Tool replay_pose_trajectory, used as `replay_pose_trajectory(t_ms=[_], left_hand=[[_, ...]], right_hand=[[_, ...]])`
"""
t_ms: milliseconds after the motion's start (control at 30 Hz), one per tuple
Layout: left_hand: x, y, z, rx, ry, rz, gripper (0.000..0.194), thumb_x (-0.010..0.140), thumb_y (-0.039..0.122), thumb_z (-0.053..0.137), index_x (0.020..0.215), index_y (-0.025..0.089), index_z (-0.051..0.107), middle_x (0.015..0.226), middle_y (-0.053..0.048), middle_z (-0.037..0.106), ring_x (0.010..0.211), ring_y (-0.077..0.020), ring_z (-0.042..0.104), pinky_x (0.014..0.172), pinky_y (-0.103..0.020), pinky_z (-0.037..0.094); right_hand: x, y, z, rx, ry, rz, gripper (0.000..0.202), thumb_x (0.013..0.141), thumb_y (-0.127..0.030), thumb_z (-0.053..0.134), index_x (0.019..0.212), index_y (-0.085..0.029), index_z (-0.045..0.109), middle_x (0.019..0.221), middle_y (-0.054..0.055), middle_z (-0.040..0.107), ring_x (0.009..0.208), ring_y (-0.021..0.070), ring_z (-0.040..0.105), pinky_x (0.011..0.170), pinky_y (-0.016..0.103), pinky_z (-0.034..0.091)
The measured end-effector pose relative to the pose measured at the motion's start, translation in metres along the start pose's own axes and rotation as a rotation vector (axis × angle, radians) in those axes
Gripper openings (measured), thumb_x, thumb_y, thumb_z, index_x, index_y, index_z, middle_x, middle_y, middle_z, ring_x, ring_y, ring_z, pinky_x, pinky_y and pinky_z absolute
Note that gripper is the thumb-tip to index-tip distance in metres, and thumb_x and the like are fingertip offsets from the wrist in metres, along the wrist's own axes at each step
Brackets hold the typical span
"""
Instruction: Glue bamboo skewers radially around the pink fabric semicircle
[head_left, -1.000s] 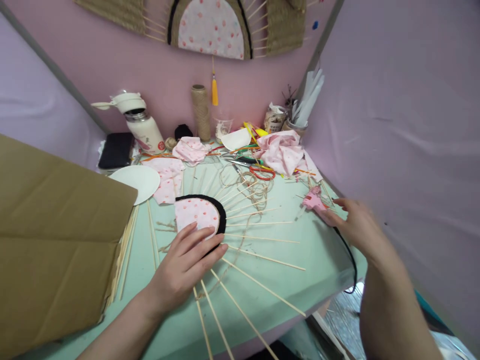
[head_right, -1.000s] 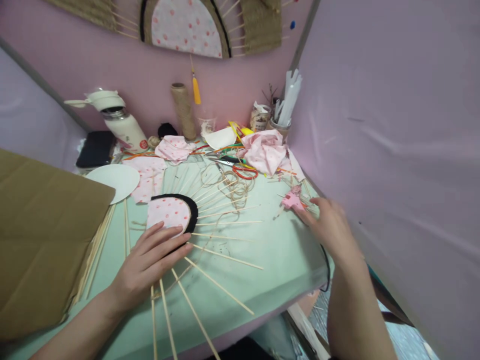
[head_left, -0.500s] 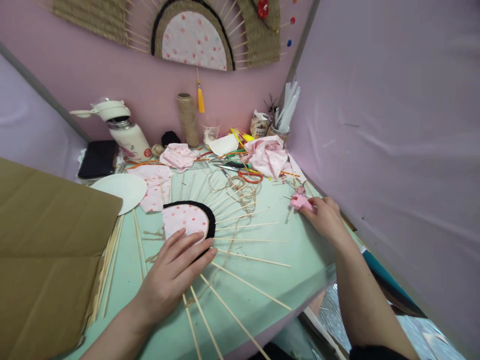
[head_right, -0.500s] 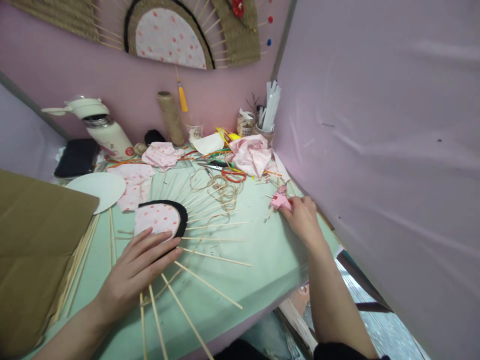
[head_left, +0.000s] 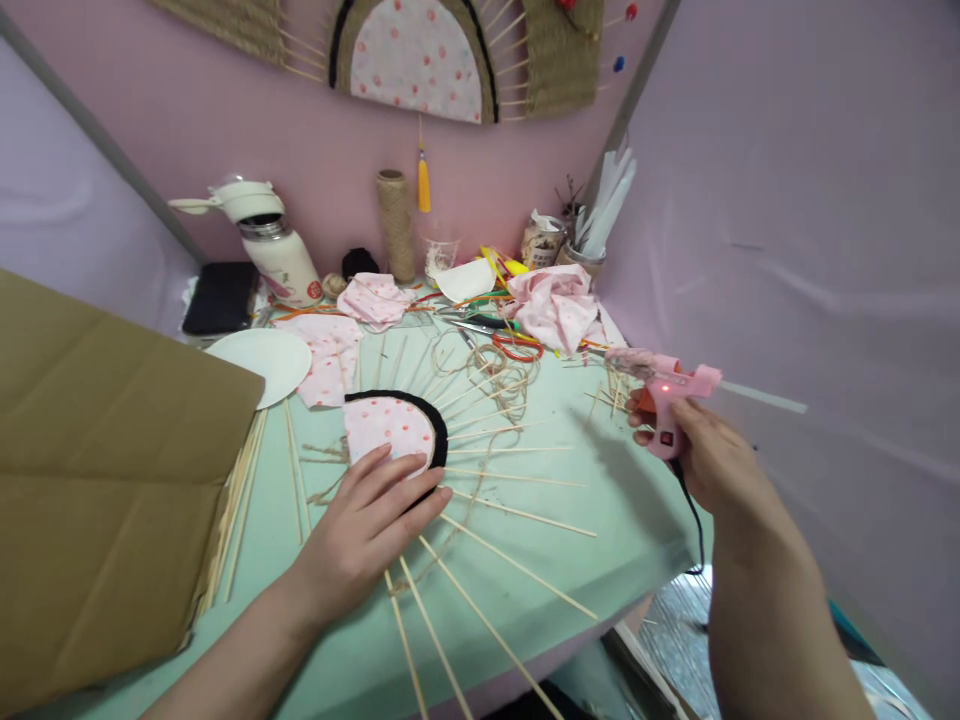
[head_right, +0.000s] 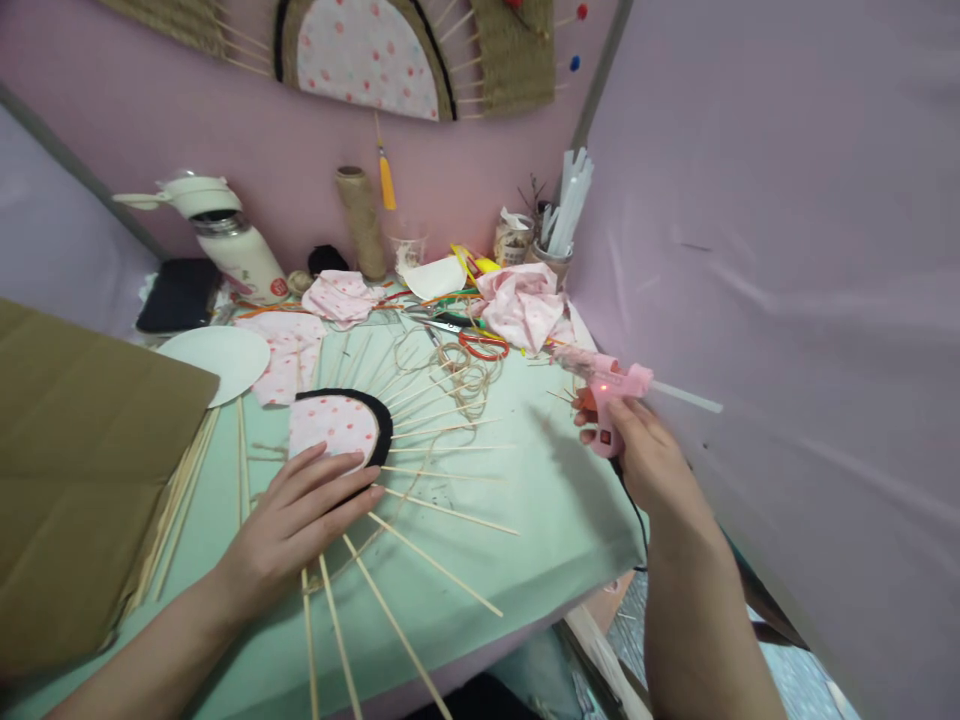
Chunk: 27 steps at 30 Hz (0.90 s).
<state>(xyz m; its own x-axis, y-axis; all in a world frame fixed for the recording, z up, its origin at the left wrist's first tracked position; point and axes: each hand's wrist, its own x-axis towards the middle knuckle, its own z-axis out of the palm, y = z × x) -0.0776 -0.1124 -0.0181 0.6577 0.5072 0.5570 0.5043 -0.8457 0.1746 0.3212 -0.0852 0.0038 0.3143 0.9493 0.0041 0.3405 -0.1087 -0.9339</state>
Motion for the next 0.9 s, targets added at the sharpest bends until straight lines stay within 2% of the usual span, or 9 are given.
replay_pose_trajectory(t_ms=[100,233,333,500,700,900], left_hand=[[0.001,0.001,0.000,0.006,-0.012,0.005,0.039,0.101,0.012,0.033,0.130,0.016,0.058,0.128,-0.011,0.065,0.133,-0.0232,0.045,0.116,-0.051,0.027],[0.003,0.002,-0.001,0.011,-0.036,0.007,0.038,0.101,0.013,0.034,0.130,0.016,0.058,0.127,-0.011,0.066,0.132,-0.0233,0.046,0.115,-0.050,0.028],[0.004,0.004,-0.001,0.008,-0.038,0.003,0.037,0.100,0.013,0.035,0.129,0.016,0.058,0.126,-0.011,0.066,0.131,-0.0230,0.046,0.115,-0.049,0.029],[0.005,0.005,-0.001,0.004,-0.025,-0.002,0.037,0.100,0.014,0.034,0.128,0.017,0.059,0.125,-0.010,0.067,0.131,-0.0218,0.046,0.114,-0.048,0.030],[0.005,0.006,0.001,0.007,-0.037,-0.002,0.037,0.101,0.013,0.033,0.128,0.016,0.058,0.126,-0.009,0.067,0.131,-0.0226,0.045,0.114,-0.049,0.029],[0.005,0.005,0.001,0.004,-0.029,0.001,0.037,0.100,0.013,0.034,0.128,0.015,0.059,0.126,-0.009,0.067,0.130,-0.0232,0.046,0.114,-0.048,0.029]], right_hand=[[-0.016,-0.022,0.010,0.052,-0.152,0.103,0.048,0.086,-0.062,0.053,0.098,-0.019,0.070,0.091,0.009,0.072,0.068,0.0192,0.065,0.064,0.031,0.054],[-0.034,-0.059,0.022,-0.175,-0.415,0.045,0.055,0.086,-0.066,0.048,0.082,-0.016,0.071,0.068,0.005,0.066,0.059,0.0161,0.057,0.057,0.027,0.048],[-0.040,-0.079,0.031,-0.314,-0.540,-0.001,0.059,0.085,-0.070,0.044,0.070,-0.018,0.068,0.063,0.004,0.061,0.059,0.0161,0.056,0.058,0.027,0.048],[-0.042,-0.087,0.039,-0.422,-0.585,-0.038,0.064,0.082,-0.077,0.038,0.064,-0.021,0.063,0.062,0.005,0.060,0.058,0.0172,0.055,0.056,0.029,0.049],[-0.041,-0.082,0.040,-0.434,-0.591,-0.038,0.059,0.087,-0.070,0.037,0.068,-0.020,0.064,0.064,0.004,0.059,0.056,0.0156,0.052,0.054,0.028,0.048],[-0.039,-0.079,0.041,-0.438,-0.614,-0.042,0.060,0.088,-0.070,0.036,0.069,-0.020,0.063,0.065,0.004,0.059,0.058,0.0158,0.052,0.055,0.028,0.047]])
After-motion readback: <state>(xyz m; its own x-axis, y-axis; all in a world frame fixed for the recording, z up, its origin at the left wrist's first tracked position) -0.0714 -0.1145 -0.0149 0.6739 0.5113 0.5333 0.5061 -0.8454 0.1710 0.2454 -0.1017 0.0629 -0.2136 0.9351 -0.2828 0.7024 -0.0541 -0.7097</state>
